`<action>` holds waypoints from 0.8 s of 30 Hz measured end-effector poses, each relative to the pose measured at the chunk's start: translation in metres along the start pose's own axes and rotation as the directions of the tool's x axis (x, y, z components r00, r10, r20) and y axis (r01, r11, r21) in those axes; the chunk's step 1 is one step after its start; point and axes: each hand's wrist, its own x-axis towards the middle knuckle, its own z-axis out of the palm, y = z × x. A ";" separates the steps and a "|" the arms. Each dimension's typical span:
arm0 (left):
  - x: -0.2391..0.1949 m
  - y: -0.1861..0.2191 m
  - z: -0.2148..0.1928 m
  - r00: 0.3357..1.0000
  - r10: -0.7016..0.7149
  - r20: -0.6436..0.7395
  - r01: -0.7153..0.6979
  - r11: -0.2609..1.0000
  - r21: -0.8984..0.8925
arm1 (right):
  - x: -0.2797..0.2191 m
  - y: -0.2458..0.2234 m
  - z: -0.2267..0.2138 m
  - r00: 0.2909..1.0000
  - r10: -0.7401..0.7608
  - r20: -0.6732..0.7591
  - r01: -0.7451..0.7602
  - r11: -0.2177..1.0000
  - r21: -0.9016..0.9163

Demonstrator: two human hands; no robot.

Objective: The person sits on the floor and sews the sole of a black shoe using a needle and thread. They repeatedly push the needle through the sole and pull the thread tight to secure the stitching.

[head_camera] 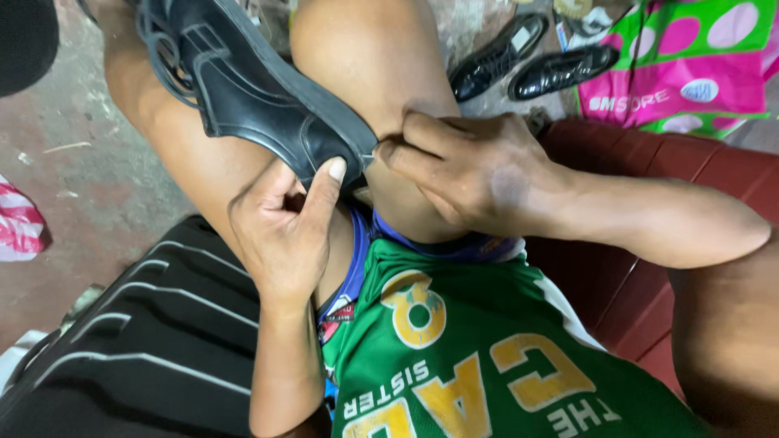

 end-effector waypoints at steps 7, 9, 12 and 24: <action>0.001 0.005 -0.001 1.000 0.017 -0.016 -0.018 0.998 -0.066 | 0.003 -0.005 0.010 0.998 0.043 -0.037 -0.042 0.999 0.028; -0.002 0.004 0.002 0.997 -0.043 -0.060 0.045 0.999 0.022 | 0.005 -0.005 0.011 0.999 0.046 -0.010 -0.046 0.998 0.041; -0.007 0.001 0.003 0.996 -0.043 -0.080 0.047 0.997 0.060 | 0.008 -0.008 0.016 0.998 0.067 -0.014 -0.066 0.997 0.051; -0.022 -0.001 -0.017 0.957 0.239 -0.167 -0.205 0.958 0.200 | 0.010 0.009 0.021 0.991 0.131 0.005 -0.129 0.973 0.189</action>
